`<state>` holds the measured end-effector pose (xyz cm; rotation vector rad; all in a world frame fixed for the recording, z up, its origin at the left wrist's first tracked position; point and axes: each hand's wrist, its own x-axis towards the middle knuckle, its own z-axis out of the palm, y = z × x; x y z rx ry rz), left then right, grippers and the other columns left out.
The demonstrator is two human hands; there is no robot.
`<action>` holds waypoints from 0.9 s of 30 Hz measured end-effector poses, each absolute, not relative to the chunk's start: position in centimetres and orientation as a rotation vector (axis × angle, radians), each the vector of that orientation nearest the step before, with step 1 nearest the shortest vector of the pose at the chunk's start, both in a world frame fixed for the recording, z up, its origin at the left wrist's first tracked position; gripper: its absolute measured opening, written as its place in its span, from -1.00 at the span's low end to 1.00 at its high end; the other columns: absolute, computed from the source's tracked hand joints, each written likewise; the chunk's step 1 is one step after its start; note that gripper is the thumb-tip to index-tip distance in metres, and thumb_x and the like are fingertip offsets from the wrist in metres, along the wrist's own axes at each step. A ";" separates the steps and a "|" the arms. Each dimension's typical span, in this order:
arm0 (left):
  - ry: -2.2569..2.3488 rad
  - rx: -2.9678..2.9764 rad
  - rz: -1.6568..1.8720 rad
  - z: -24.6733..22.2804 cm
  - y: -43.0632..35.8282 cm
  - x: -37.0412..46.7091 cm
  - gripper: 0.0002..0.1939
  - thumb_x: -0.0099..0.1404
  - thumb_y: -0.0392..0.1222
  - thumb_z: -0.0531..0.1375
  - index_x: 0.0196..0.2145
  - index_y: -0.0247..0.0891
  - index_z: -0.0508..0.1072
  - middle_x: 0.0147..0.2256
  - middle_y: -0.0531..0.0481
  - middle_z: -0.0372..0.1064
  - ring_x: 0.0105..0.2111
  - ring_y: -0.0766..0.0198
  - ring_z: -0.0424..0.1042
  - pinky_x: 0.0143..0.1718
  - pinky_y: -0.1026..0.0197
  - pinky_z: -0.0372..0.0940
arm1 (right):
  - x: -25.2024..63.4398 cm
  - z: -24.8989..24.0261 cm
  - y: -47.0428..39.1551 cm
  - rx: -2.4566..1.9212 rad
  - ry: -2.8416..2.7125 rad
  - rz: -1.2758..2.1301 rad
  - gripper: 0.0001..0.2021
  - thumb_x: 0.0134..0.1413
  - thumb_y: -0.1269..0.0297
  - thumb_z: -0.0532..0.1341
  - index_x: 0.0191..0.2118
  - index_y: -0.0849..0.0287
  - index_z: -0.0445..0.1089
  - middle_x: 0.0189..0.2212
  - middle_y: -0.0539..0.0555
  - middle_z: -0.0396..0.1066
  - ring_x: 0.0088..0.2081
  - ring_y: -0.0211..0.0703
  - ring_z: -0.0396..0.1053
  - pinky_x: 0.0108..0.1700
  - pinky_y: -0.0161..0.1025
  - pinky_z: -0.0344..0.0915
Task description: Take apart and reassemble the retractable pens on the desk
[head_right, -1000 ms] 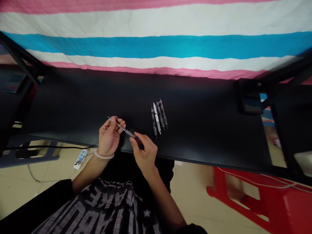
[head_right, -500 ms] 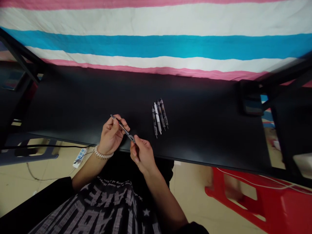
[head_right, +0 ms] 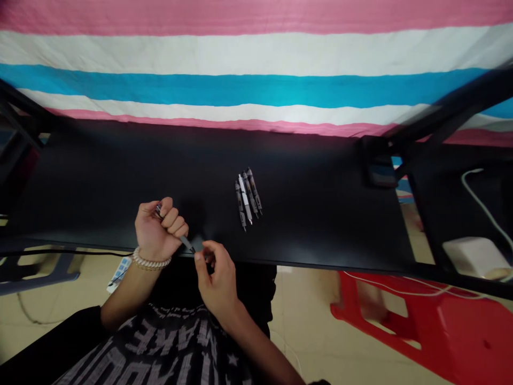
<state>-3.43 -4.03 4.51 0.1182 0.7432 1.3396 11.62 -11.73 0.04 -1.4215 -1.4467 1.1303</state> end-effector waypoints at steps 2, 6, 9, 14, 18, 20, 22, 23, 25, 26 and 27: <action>0.750 0.164 1.317 4.5 -3.6 -3.6 -0.59 0.34 0.02 0.04 -0.61 -0.21 0.22 -0.72 0.22 -0.24 -0.74 0.44 -0.25 -0.72 0.34 -0.09 | 12.6 0.3 -11.5 -1.441 -1.460 1.019 -0.85 0.29 0.21 0.19 -0.12 0.13 0.41 -0.34 0.05 0.50 -0.36 -0.20 0.45 -0.31 -0.26 0.40; 0.818 0.267 1.251 3.4 -2.0 -2.0 -0.66 0.31 0.03 0.07 -0.53 -0.22 0.29 -0.72 0.23 -0.16 -0.75 0.45 -0.17 -0.70 0.35 -0.08 | 14.8 0.3 -9.8 -1.518 -1.438 0.806 -0.89 0.28 0.23 0.19 -0.19 0.11 0.42 -0.35 0.03 0.46 -0.35 -0.18 0.42 -0.28 -0.23 0.39; 0.965 0.344 1.254 2.0 -1.0 0.2 -0.63 0.34 0.17 0.08 -0.32 -0.22 0.37 -0.61 0.13 0.20 -0.68 0.42 0.15 -0.62 0.35 0.10 | 16.5 -0.3 -7.4 -1.595 -1.444 0.569 -0.89 0.26 0.23 0.19 -0.20 0.12 0.42 -0.29 0.08 0.44 -0.23 -0.09 0.39 -0.17 -0.12 0.38; 1.306 0.773 1.244 0.0 -1.5 2.0 -0.39 0.28 0.07 0.31 0.18 -0.16 0.25 0.02 -0.17 0.39 -0.09 0.20 0.48 -0.02 0.13 0.34 | 18.8 -1.7 -3.2 -1.657 -1.492 0.391 -0.74 0.22 0.21 0.21 -0.02 0.18 0.41 -0.01 0.25 0.40 0.02 0.07 0.34 -0.07 0.02 0.38; 1.321 0.948 1.212 -1.0 -1.5 2.1 -0.43 0.32 -0.04 0.26 0.20 -0.21 0.19 -0.04 -0.15 0.37 -0.13 0.23 0.46 -0.03 0.10 0.37 | 18.7 -2.4 -1.5 -1.638 -1.590 0.415 -0.68 0.23 0.17 0.20 0.04 0.17 0.40 0.00 0.23 0.39 0.02 0.07 0.34 0.05 0.08 0.35; 1.358 1.050 1.162 -1.1 -1.0 2.2 -0.42 0.30 -0.11 0.28 0.19 -0.25 0.19 -0.08 -0.14 0.37 -0.20 0.27 0.45 -0.11 0.13 0.40 | 18.3 -2.6 -1.4 -1.633 -1.670 0.373 -0.68 0.24 0.16 0.20 0.05 0.16 0.41 0.03 0.23 0.38 0.03 0.08 0.33 0.09 0.10 0.33; 1.452 1.212 1.071 -0.9 -0.4 2.6 -0.45 0.30 -0.14 0.26 0.18 -0.28 0.21 -0.10 -0.14 0.38 -0.29 0.30 0.44 -0.21 0.17 0.41 | 17.9 -2.7 -1.5 -1.624 -1.706 0.356 -0.71 0.26 0.17 0.18 0.02 0.14 0.44 0.04 0.23 0.36 0.01 0.07 0.33 0.07 0.08 0.34; 1.509 1.312 1.022 -0.7 0.0 2.9 -0.48 0.31 -0.15 0.25 0.16 -0.30 0.24 -0.11 -0.13 0.38 -0.34 0.32 0.43 -0.26 0.19 0.41 | 17.8 -2.7 -1.5 -1.620 -1.708 0.358 -0.73 0.27 0.19 0.17 0.00 0.15 0.45 0.04 0.23 0.36 0.00 0.07 0.33 0.05 0.07 0.35; 1.627 1.521 0.938 -0.4 0.8 3.4 -0.55 0.33 -0.16 0.24 0.13 -0.31 0.31 -0.13 -0.12 0.38 -0.42 0.36 0.39 -0.30 0.19 0.40 | 17.7 -2.8 -1.6 -1.622 -1.695 0.369 -0.74 0.26 0.20 0.18 -0.02 0.17 0.46 0.03 0.25 0.36 -0.02 0.07 0.33 0.04 0.07 0.36; 1.681 1.621 0.896 -0.3 1.1 3.7 -0.57 0.34 -0.15 0.24 0.12 -0.31 0.33 -0.14 -0.11 0.39 -0.43 0.35 0.38 -0.29 0.17 0.40 | 17.7 -2.8 -1.6 -1.625 -1.688 0.375 -0.74 0.25 0.21 0.19 -0.02 0.18 0.46 0.03 0.25 0.36 -0.02 0.07 0.33 0.04 0.07 0.36; 1.731 1.709 0.851 -0.3 1.5 3.9 -0.58 0.35 -0.15 0.24 0.12 -0.31 0.35 -0.15 -0.10 0.40 -0.41 0.32 0.40 -0.27 0.16 0.39 | 17.8 -2.9 -1.6 -1.630 -1.684 0.380 -0.73 0.24 0.21 0.19 -0.02 0.18 0.46 0.03 0.26 0.36 -0.02 0.07 0.32 0.04 0.07 0.36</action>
